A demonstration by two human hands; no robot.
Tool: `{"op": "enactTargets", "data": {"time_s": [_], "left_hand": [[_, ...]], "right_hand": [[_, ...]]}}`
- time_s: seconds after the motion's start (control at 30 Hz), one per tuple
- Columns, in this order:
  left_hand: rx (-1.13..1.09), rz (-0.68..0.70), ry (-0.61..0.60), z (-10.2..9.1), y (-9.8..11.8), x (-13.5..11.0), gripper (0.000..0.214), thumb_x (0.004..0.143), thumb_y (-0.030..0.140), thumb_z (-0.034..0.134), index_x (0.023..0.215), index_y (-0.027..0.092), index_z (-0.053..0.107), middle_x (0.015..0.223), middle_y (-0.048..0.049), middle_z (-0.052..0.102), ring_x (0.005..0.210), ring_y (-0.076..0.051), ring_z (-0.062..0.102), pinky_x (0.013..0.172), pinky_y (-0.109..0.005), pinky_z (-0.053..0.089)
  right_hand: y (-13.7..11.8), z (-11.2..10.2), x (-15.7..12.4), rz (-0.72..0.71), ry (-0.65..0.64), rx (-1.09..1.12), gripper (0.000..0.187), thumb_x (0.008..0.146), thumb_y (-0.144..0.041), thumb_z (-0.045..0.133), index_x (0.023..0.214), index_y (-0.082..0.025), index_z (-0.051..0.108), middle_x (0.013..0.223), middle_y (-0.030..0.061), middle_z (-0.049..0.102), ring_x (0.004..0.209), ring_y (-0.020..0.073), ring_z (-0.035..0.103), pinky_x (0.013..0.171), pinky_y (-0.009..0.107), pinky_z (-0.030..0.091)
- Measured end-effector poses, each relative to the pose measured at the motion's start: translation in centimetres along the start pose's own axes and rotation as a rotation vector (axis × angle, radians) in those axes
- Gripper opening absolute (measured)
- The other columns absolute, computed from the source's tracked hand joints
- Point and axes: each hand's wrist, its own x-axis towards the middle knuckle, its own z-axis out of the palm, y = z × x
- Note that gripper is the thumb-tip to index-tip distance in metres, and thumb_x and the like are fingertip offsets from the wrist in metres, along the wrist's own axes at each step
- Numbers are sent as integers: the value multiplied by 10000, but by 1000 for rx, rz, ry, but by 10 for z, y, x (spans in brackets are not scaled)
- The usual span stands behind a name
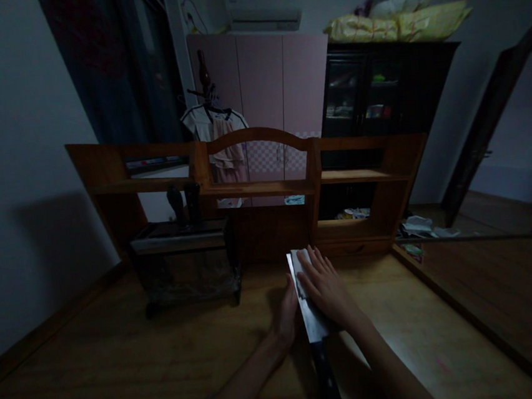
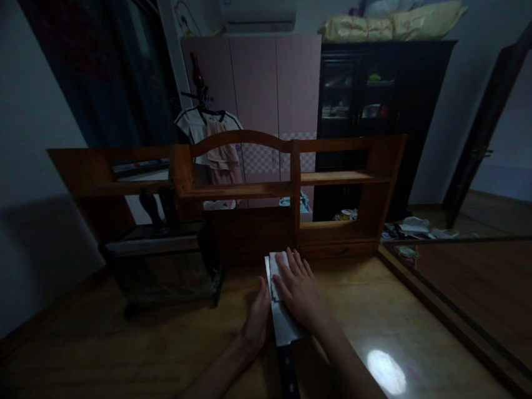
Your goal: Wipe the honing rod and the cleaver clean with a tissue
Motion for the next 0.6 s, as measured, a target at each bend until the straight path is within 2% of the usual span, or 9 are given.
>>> {"op": "enactTargets", "data": {"time_s": [0.17,0.3,0.43,0.6], "left_hand": [[4,21,35,5,3,-2,539,933,492,424,1323,136,528,1331,-88,547,1327,-262,385,1146,-384,216],[9,18,36,4,4,-2,551,921,512,434,1319,143,532,1344,-85,535,1337,-257,369,1149,-371,208],[-7,10,39,-1,3,-1,574,912,534,439,1307,130,541,1315,-108,560,1327,-265,385,1137,-389,235],[-35,-19,93,-6,1,1,613,885,565,468,1295,115,550,1278,-134,584,1283,-285,443,1104,-396,306]], "right_hand": [[5,10,3,2,31,47,568,975,-438,276,1492,-252,131,1556,71,167,1431,238,105,1128,521,221],[3,6,2,-42,7,33,605,966,-449,309,1494,-224,116,1557,75,153,1434,231,68,1147,507,186],[-9,0,0,-121,-43,38,643,951,-473,347,1495,-239,96,1557,59,143,1433,231,59,1151,495,192],[-26,-5,0,-197,-121,67,578,972,-437,298,1491,-263,109,1552,23,177,1431,190,93,1161,447,198]]}}
